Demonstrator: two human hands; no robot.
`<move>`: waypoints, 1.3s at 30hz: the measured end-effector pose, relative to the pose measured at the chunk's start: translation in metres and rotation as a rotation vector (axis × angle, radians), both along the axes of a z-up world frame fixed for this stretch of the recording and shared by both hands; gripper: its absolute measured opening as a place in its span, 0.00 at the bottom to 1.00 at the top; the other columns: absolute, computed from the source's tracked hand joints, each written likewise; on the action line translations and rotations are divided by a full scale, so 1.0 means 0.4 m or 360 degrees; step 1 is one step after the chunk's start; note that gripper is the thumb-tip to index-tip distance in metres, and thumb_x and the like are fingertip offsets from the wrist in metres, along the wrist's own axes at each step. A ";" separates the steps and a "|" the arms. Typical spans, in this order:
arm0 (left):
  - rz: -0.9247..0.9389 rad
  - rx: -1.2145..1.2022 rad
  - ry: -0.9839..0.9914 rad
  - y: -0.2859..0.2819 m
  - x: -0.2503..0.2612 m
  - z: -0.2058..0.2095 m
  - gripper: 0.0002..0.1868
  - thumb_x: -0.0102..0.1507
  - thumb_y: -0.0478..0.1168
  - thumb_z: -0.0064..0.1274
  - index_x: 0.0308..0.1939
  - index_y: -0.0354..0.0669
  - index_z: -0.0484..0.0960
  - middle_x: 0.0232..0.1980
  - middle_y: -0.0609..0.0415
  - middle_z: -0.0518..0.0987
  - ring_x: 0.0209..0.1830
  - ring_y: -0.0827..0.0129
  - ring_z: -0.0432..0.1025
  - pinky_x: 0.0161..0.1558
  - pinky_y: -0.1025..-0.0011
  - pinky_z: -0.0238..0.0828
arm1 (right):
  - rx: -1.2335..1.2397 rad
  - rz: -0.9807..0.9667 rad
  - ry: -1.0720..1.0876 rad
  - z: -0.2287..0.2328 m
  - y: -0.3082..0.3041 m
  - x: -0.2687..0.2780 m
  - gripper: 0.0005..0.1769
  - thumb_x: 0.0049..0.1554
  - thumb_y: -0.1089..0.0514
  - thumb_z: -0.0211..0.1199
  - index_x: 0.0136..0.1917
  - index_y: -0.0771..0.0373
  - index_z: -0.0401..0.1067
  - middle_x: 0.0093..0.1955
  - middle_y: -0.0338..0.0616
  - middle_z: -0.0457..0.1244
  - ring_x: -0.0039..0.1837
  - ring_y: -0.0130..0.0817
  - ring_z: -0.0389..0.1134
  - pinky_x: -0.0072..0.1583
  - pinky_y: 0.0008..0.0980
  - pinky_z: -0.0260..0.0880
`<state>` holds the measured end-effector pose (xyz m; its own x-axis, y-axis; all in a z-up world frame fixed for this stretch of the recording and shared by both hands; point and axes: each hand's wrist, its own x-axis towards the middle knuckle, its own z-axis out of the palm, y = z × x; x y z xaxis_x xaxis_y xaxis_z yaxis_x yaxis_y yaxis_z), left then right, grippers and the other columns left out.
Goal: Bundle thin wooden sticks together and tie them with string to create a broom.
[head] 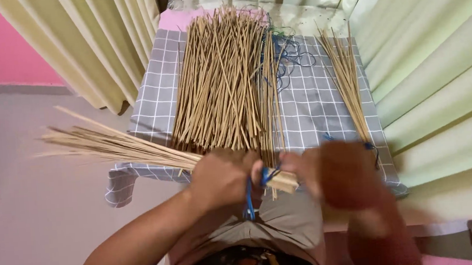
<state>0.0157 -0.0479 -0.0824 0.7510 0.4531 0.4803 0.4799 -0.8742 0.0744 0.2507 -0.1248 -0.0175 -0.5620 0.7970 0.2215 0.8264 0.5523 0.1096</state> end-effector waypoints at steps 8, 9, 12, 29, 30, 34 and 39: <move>0.0132 0.0243 -0.0351 -0.022 -0.032 0.107 0.23 0.73 0.49 0.25 0.28 0.52 0.70 0.19 0.58 0.68 0.12 0.66 0.60 0.12 0.64 0.55 | -0.1414 -0.1232 0.0844 -0.280 0.021 -0.088 0.19 0.67 0.39 0.39 0.54 0.45 0.69 0.45 0.37 0.66 0.44 0.34 0.69 0.50 0.32 0.74; 0.0139 0.0249 -0.0353 -0.008 -0.024 0.097 0.23 0.73 0.49 0.25 0.28 0.52 0.70 0.19 0.58 0.68 0.12 0.66 0.60 0.12 0.64 0.55 | -0.1409 -0.1225 0.0841 -0.270 0.005 -0.122 0.19 0.67 0.39 0.39 0.54 0.45 0.69 0.45 0.37 0.66 0.44 0.34 0.69 0.50 0.32 0.74; 0.0344 0.0024 -0.0177 0.007 -0.014 0.064 0.26 0.74 0.52 0.25 0.28 0.49 0.72 0.19 0.54 0.73 0.11 0.55 0.65 0.13 0.57 0.57 | 0.0195 -0.0002 0.0838 -0.228 -0.042 -0.187 0.09 0.58 0.66 0.51 0.50 0.65 0.70 0.31 0.53 0.64 0.31 0.55 0.64 0.37 0.55 0.63; 0.0001 0.0683 0.0147 -0.020 0.086 0.032 0.07 0.61 0.41 0.43 0.32 0.49 0.77 0.27 0.53 0.75 0.25 0.62 0.68 0.30 0.64 0.57 | -0.0029 0.0142 0.1928 -0.235 -0.066 -0.091 0.25 0.68 0.46 0.46 0.41 0.68 0.70 0.75 0.71 0.54 0.64 0.40 0.67 0.64 0.40 0.62; -0.0020 0.0684 0.0144 -0.023 0.102 0.040 0.07 0.61 0.41 0.43 0.32 0.49 0.77 0.27 0.53 0.75 0.25 0.62 0.68 0.30 0.64 0.57 | -0.0016 0.0124 0.1930 -0.270 -0.069 -0.082 0.25 0.68 0.46 0.46 0.41 0.68 0.70 0.75 0.71 0.54 0.64 0.40 0.67 0.64 0.40 0.62; -0.0245 0.0779 -0.0159 -0.020 0.186 0.028 0.17 0.70 0.50 0.35 0.45 0.47 0.78 0.56 0.46 0.76 0.59 0.52 0.70 0.60 0.51 0.62 | 0.0249 -0.0105 0.2288 -0.412 -0.106 -0.052 0.22 0.69 0.45 0.48 0.47 0.66 0.68 0.56 0.49 0.64 0.66 0.39 0.64 0.68 0.40 0.61; -0.0685 -0.0293 -0.0531 -0.056 0.269 0.032 0.26 0.73 0.52 0.29 0.46 0.44 0.84 0.57 0.43 0.71 0.62 0.49 0.62 0.60 0.51 0.49 | 0.0327 -0.0520 0.2231 -0.408 -0.131 -0.055 0.20 0.67 0.50 0.49 0.35 0.59 0.61 0.38 0.38 0.55 0.42 0.31 0.56 0.48 0.31 0.56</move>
<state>0.1232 -0.0701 -0.0696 0.7074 0.2388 0.6652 0.0081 -0.9439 0.3303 0.2288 -0.1772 -0.1805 0.4042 0.7317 0.5489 0.4023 0.3967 -0.8251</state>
